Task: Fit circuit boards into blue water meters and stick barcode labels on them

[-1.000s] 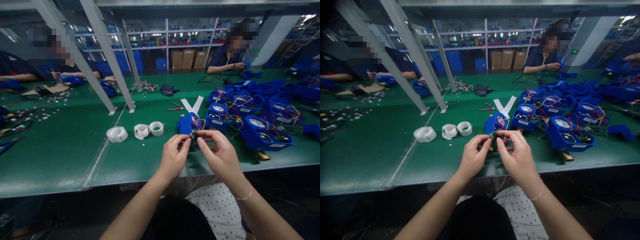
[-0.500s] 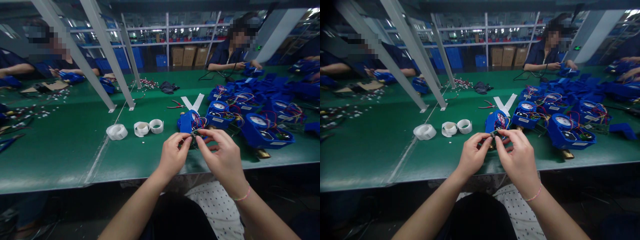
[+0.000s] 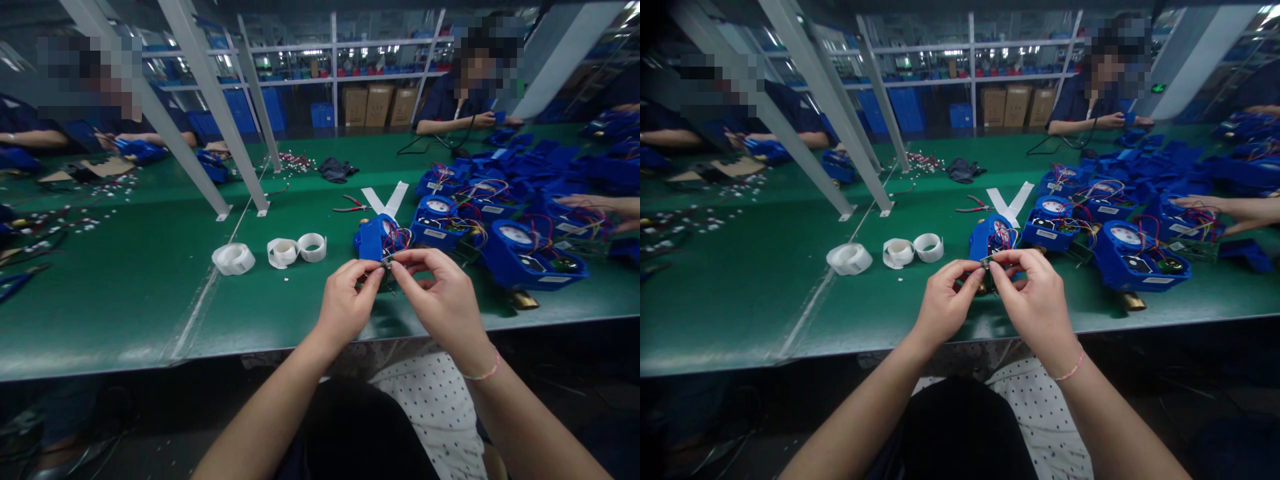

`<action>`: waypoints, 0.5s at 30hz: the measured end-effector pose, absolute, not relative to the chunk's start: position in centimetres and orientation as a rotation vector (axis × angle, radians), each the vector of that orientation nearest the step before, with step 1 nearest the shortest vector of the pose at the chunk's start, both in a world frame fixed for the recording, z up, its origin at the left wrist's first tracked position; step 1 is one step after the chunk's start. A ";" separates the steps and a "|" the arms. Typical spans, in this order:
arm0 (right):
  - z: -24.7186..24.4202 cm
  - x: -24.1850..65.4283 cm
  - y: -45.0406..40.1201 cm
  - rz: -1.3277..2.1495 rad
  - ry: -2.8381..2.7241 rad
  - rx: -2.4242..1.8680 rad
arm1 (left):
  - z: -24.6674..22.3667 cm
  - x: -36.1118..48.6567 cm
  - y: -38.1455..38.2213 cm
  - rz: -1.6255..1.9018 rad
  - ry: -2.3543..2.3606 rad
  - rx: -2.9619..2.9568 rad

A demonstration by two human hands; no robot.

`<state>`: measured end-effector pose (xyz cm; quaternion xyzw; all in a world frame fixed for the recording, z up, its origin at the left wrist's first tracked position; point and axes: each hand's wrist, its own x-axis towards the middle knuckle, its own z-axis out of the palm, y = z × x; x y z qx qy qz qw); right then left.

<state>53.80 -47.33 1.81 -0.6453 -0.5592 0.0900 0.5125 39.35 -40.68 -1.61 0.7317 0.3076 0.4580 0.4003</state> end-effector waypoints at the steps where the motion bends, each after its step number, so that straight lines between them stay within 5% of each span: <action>1: 1.7 54.0 -47.1 0.215 -1.368 -1.545 | -1.7 39.4 -40.6 1.148 0.778 1.813; 11: -0.5 55.3 -50.9 -0.064 -1.614 -1.347 | -1.4 39.4 -39.1 1.039 0.812 1.217; 15: -2.0 56.3 -55.6 0.240 -1.306 -1.374 | -1.3 39.3 -38.9 1.047 0.820 1.174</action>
